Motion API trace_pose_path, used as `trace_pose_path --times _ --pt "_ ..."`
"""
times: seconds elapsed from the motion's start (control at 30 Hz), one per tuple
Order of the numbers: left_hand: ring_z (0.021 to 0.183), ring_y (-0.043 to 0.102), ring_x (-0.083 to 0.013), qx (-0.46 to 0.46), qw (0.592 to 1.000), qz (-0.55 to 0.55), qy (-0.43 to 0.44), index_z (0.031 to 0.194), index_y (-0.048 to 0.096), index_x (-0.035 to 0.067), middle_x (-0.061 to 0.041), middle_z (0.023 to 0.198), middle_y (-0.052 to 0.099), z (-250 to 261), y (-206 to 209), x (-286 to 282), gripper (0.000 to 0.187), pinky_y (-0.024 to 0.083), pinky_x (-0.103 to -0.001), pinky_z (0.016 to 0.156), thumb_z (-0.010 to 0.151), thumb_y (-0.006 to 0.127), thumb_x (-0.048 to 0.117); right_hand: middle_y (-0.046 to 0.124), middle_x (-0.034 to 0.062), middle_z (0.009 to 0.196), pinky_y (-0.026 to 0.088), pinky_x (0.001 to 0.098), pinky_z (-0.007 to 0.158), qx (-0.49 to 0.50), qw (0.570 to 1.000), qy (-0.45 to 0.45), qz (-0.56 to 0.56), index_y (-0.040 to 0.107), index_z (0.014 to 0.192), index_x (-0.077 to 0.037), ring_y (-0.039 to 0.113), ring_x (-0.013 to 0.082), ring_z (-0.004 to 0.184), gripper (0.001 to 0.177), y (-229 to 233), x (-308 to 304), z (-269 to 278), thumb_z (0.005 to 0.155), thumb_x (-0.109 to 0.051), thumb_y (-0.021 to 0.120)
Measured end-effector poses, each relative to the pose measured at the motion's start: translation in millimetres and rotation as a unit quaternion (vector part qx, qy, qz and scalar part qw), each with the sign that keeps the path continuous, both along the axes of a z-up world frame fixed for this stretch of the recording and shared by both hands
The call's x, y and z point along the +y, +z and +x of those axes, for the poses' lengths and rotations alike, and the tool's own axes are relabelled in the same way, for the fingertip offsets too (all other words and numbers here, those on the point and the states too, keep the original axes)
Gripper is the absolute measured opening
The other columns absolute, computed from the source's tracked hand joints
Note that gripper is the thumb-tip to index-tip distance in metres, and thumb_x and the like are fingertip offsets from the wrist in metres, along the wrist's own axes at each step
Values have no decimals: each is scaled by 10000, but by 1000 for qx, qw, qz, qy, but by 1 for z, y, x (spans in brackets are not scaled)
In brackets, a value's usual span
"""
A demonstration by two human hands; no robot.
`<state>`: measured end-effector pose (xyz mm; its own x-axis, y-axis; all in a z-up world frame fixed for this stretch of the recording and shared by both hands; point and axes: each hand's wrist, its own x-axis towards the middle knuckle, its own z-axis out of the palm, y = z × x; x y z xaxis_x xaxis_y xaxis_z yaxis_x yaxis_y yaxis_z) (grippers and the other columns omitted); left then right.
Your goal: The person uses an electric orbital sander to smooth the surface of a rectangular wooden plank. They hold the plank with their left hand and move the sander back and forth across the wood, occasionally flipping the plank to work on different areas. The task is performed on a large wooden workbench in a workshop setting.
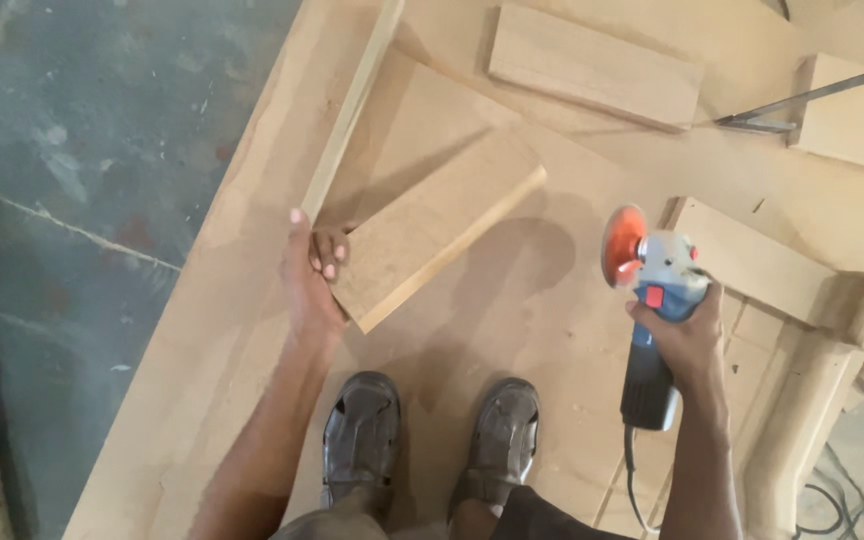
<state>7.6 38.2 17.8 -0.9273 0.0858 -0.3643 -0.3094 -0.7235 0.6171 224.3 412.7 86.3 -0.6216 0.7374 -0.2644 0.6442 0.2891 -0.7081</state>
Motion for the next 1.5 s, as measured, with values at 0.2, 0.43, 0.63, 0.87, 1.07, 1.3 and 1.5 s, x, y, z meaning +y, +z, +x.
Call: trace_pose_path --times 0.2,0.43,0.63,0.87,1.07,1.3,1.5 --pt "1055 686 -101 -69 988 -117 -77 1284 653 149 58 1254 701 32 -29 19 453 572 -296 859 847 715 51 646 154 1228 597 382 815 -1 999 -19 -31 411 1438 8 677 228 1073 851 19 -33 2 728 -126 861" --pt "913 765 -280 -118 863 -43 -490 1368 567 -41 -221 1127 735 32 -27 54 684 654 -366 751 903 681 447 669 153 1103 621 377 682 25 997 -40 -57 429 1391 13 708 216 858 773 48 -56 6 749 -92 847" --pt "1135 703 -303 -45 820 -216 -528 1421 530 14 -189 1265 687 17 -34 127 939 613 -474 823 758 684 661 683 133 1049 612 366 653 3 996 -84 -38 450 1391 -33 712 216 809 765 76 -73 18 733 -72 838" --pt "1421 470 -293 -168 883 -56 -434 1548 347 51 -160 1514 503 104 -62 134 1040 441 -459 1109 799 680 691 676 141 1091 609 372 705 -2 994 -109 -4 486 1326 5 700 214 883 700 80 -72 59 747 -85 868" --pt "1205 665 -301 -26 756 -128 -641 1361 550 9 -252 1362 639 140 -45 143 775 554 -450 980 900 600 630 651 146 1133 615 364 730 22 991 -133 13 470 1313 13 699 217 933 691 75 -67 81 763 -85 877" --pt "1379 393 -403 543 458 -624 -327 1515 427 140 -213 1501 480 20 -88 75 937 209 -695 1078 707 799 436 650 146 1140 617 361 713 51 988 -148 -2 452 1329 6 700 223 911 701 77 -62 97 764 -50 863" --pt "1382 389 -411 477 202 -699 -492 1543 304 48 -190 1476 369 -71 -1 27 1293 294 -603 1167 515 975 454 653 143 1089 637 380 658 53 985 -157 -43 460 1313 -5 708 224 847 692 69 -69 92 747 -48 855"
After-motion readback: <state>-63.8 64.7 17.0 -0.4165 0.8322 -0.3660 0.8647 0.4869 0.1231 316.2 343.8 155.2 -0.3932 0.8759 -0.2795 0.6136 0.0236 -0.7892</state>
